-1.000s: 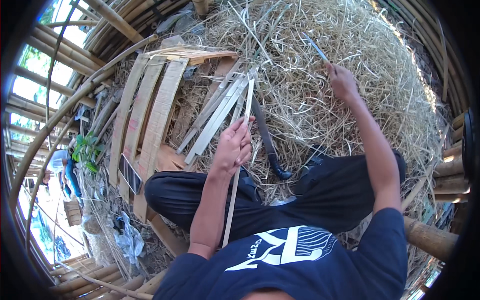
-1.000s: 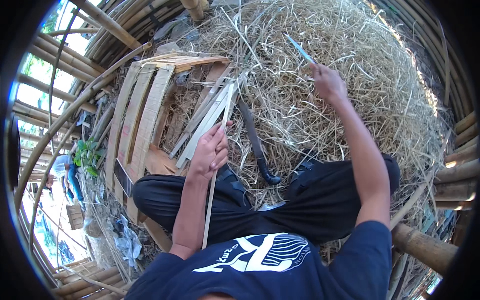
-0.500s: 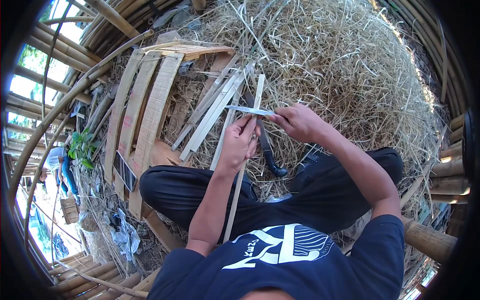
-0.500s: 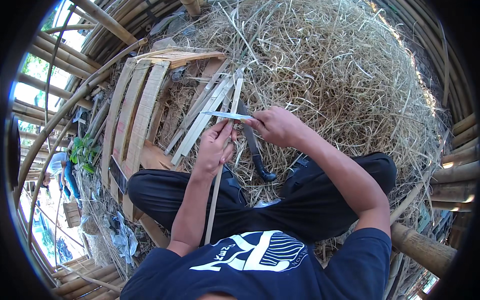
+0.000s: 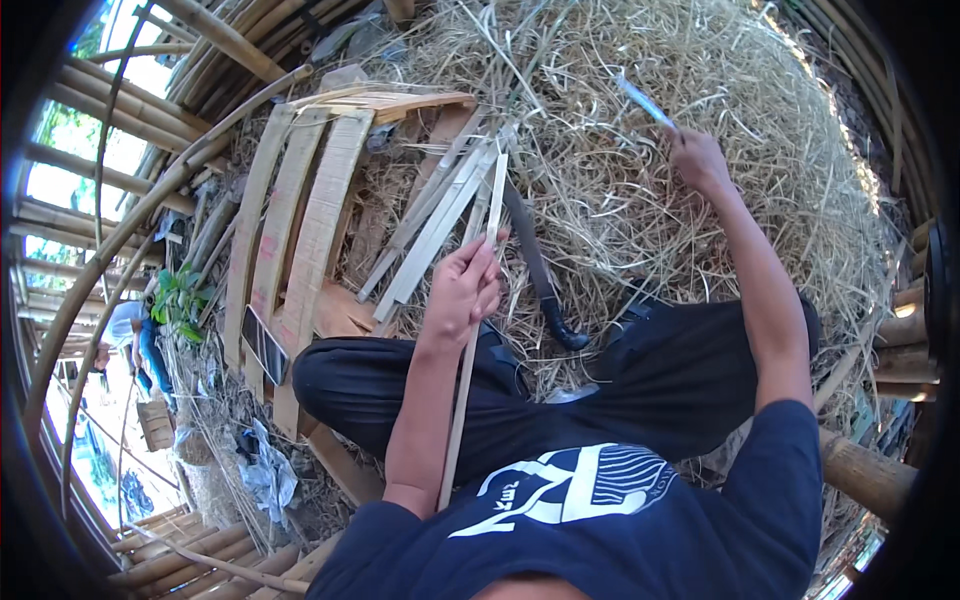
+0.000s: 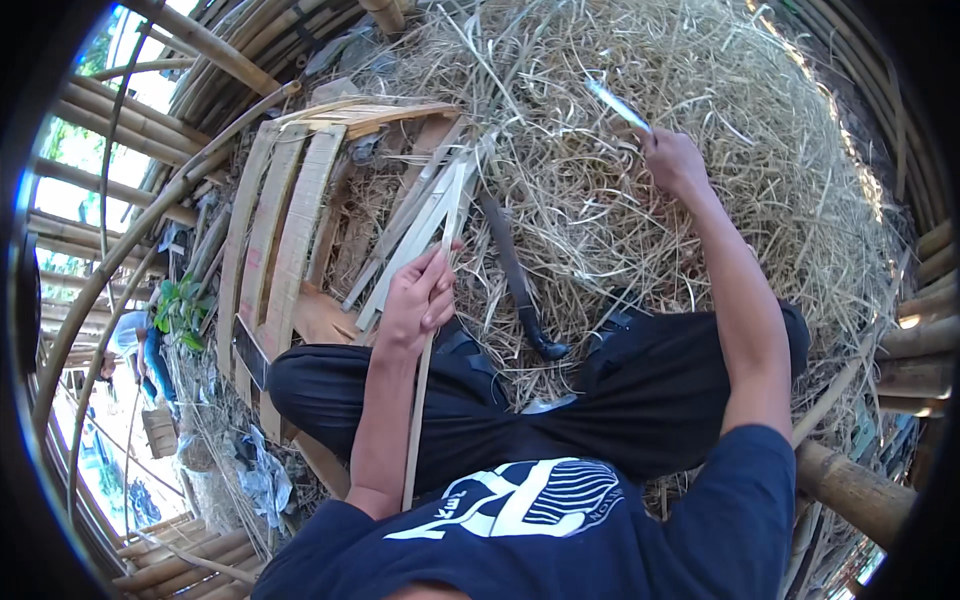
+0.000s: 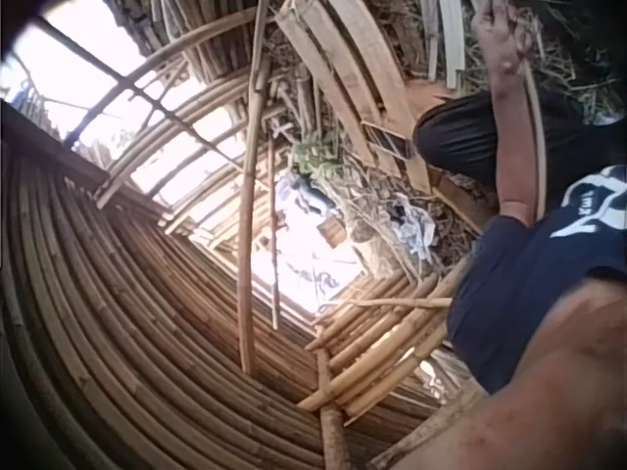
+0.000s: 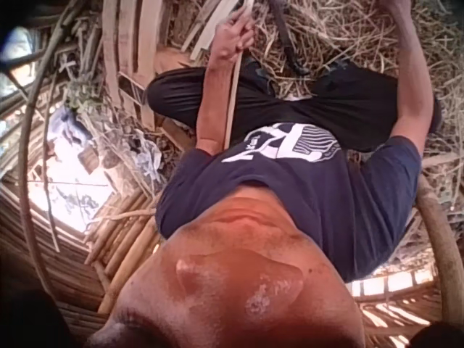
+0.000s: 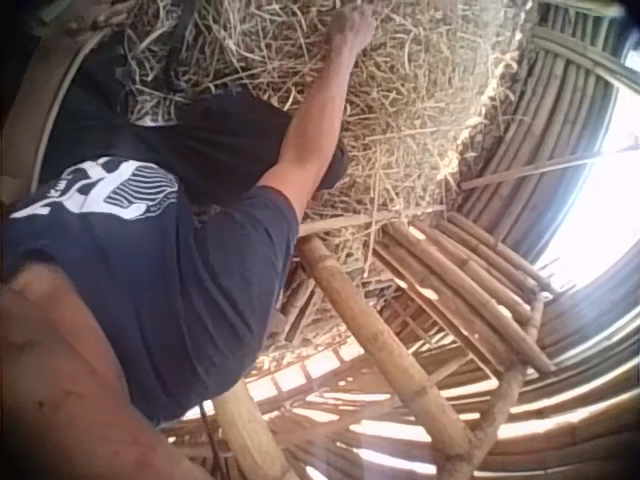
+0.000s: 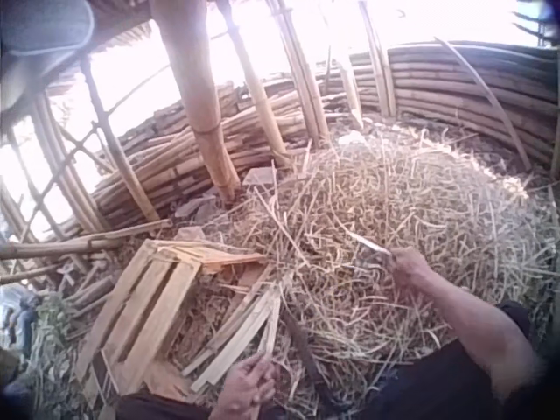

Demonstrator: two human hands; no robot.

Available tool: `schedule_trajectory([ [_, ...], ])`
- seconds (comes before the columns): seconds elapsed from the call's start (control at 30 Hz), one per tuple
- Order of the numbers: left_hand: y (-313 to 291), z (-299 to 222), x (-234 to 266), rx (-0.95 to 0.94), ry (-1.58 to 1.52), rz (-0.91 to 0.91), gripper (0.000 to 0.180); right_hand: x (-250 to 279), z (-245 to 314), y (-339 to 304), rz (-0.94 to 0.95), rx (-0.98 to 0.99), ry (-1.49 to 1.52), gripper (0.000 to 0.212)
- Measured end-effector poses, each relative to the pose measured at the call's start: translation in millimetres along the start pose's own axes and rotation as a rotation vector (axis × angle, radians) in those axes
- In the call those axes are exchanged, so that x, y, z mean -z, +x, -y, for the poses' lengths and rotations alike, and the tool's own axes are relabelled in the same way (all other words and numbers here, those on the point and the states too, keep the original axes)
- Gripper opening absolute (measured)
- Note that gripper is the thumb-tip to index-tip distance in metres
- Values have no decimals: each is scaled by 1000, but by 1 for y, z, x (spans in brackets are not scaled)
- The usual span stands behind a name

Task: The person repeatedly scrapes, shaves, and pares down a thin strip of bamboo using a small knife.

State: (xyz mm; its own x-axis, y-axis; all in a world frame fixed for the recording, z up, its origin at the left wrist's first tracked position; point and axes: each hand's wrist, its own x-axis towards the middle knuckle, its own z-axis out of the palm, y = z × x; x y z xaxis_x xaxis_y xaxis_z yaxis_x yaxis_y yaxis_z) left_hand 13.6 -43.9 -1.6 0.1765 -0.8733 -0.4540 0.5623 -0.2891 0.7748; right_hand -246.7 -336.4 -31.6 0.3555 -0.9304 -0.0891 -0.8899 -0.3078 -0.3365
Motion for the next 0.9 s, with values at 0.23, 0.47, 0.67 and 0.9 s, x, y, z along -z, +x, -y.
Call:
schedule_trajectory([
  [0.23,12,13,-20,8,66,54,27,0,113,-69,417,241,392,40],
  [0.47,12,18,-22,-73,237,-32,22,-5,128,-105,427,582,256,44],
  [0.67,11,21,-25,-46,158,-8,21,-35,112,-97,292,668,203,43],
  [0.9,23,33,-16,11,181,-64,24,-51,93,-69,289,628,16,47],
])
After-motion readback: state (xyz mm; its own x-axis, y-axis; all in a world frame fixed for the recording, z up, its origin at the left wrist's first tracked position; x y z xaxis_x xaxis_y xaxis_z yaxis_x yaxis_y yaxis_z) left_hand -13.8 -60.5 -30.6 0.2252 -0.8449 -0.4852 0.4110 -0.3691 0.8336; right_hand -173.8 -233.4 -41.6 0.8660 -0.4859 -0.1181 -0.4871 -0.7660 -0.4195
